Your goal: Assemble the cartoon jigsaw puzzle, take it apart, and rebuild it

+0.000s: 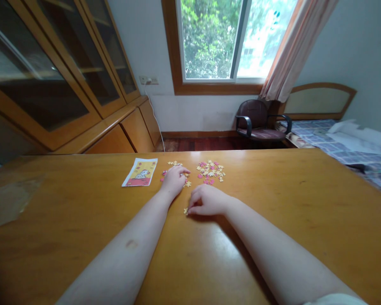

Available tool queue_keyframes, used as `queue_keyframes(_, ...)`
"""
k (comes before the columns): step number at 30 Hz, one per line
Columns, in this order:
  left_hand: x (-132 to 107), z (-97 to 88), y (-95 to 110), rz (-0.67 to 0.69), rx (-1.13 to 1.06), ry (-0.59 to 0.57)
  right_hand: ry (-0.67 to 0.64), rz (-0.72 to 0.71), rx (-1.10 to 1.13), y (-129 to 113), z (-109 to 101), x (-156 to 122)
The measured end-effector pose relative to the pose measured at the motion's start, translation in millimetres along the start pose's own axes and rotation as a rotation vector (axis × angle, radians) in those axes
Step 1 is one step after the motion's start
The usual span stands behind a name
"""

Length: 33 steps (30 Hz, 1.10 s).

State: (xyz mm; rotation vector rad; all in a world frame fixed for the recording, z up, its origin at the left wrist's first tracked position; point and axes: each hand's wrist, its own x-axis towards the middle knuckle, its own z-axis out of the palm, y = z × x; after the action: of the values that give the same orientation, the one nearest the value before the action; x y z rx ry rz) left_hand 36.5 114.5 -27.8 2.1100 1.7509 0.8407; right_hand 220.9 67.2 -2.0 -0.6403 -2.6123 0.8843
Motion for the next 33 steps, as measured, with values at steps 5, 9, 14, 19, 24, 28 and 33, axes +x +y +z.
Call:
queue_keyframes(5,-1,-0.7,1,-0.017,0.005,-0.005,-0.072,0.022,-0.047,-10,10,4)
queue_keyframes(9,-1,-0.6,1,-0.014,0.014,0.000,-0.017,0.146,-0.275,-4,7,5)
queue_keyframes(14,-2,-2.5,4,-0.049,0.074,-0.013,0.055,0.285,-0.452,-2,6,4)
queue_keyframes(19,-9,2.6,7,-0.044,0.224,-0.122,0.215,0.384,-0.501,9,6,2)
queue_keyframes(24,-13,8.5,1,0.032,0.322,-0.274,0.426,0.602,-0.514,33,4,0)
queue_keyframes(28,-10,7.1,-4,-0.108,0.385,-0.231,0.487,0.715,-0.538,46,3,-2)
queue_keyframes(33,-8,5.2,-7,-0.358,0.401,-0.134,0.465,0.786,-0.501,47,3,-3)
